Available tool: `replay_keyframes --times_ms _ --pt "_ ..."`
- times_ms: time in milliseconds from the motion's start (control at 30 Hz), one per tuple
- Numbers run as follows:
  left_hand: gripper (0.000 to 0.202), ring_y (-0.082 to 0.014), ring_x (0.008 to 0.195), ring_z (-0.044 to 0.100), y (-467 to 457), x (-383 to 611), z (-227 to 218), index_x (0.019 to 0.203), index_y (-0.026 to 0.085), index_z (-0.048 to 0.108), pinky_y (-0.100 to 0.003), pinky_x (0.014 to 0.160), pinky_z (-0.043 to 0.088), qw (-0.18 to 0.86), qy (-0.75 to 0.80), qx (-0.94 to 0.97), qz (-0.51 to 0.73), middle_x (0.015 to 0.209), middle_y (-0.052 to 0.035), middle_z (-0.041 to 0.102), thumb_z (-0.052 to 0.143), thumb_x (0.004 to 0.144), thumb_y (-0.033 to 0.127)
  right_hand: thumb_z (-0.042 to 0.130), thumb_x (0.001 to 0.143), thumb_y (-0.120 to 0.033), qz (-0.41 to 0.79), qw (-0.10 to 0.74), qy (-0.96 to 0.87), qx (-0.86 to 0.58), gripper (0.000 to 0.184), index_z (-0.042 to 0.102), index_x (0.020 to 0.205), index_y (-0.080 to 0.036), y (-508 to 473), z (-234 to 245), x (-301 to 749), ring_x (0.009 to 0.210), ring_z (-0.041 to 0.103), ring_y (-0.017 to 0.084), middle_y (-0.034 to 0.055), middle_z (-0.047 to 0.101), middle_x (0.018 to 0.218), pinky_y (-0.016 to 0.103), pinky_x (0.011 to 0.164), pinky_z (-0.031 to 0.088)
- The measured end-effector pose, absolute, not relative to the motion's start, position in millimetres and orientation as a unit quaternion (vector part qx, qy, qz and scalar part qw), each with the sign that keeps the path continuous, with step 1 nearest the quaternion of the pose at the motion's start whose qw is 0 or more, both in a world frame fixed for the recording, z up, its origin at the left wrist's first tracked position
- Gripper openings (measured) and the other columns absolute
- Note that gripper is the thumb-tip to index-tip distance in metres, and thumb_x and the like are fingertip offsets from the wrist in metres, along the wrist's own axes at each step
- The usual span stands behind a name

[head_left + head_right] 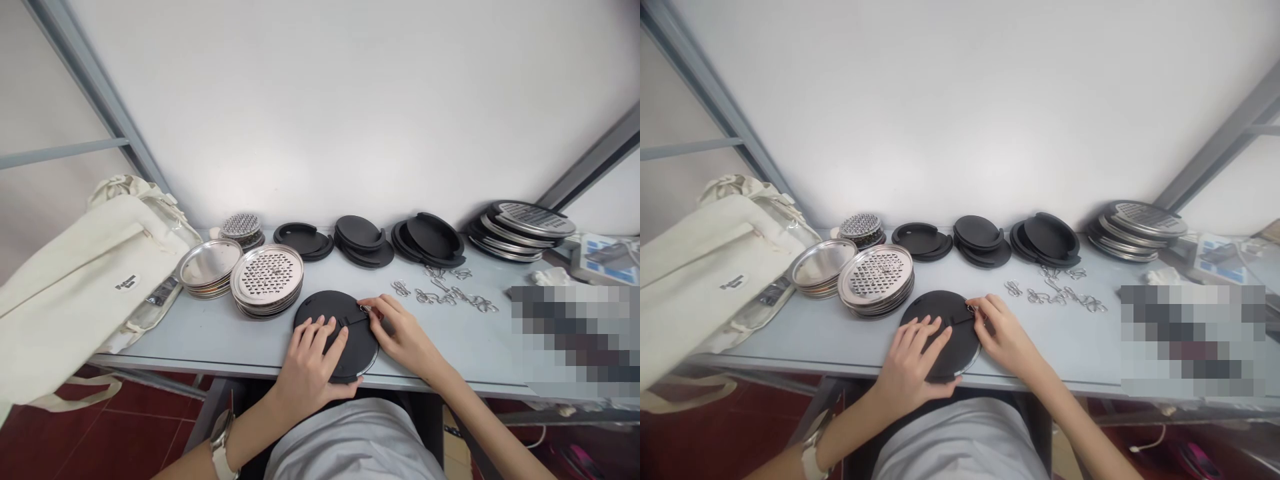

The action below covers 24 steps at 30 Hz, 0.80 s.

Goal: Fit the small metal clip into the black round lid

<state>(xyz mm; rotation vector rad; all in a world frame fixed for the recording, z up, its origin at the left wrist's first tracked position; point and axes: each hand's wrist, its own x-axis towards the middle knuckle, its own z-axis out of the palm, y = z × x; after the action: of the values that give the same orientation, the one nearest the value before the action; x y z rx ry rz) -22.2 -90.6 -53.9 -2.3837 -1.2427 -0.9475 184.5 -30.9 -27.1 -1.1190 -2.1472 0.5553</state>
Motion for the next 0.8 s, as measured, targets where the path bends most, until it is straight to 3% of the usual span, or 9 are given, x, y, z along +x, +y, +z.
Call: replay_keyframes --times_ms 167,500,800 --pt "0.058 -0.0299 0.113 0.055 -90.9 -22.3 -53.6 0.124 0.014 0.060 -0.045 0.100 0.040 0.142 -0.431 -0.827 -0.331 0.120 -0.0140 0.062 0.062 0.078 0.050 0.041 0.093 -0.018 0.219 0.321 -0.819 -0.423 0.023 0.054 0.111 -0.022 -32.0 -25.9 184.5 0.083 0.056 0.020 0.0060 0.055 0.092 0.035 0.078 0.047" --pt "0.058 -0.0295 0.113 0.055 -90.8 -22.4 -54.5 0.123 0.014 0.060 -0.045 0.100 0.040 0.141 -0.429 -0.827 -0.335 0.119 -0.0138 0.061 0.063 0.078 0.050 0.042 0.092 -0.021 0.268 0.312 -0.805 -0.428 0.016 0.051 0.105 -0.021 -29.7 -25.9 186.9 0.064 0.050 0.015 -0.0028 0.048 0.070 0.027 0.063 0.044" --pt "0.057 -0.0298 0.113 0.055 -90.9 -22.2 -55.5 0.125 0.014 0.059 -0.045 0.101 0.038 0.135 -0.428 -0.829 -0.334 0.120 -0.0138 0.061 0.061 0.080 0.049 0.042 0.092 -0.022 0.300 0.310 -0.796 -0.424 0.011 0.046 0.103 -0.022 -26.9 -31.2 187.6 0.062 0.047 0.014 -0.0042 0.044 0.071 0.026 0.061 0.041"
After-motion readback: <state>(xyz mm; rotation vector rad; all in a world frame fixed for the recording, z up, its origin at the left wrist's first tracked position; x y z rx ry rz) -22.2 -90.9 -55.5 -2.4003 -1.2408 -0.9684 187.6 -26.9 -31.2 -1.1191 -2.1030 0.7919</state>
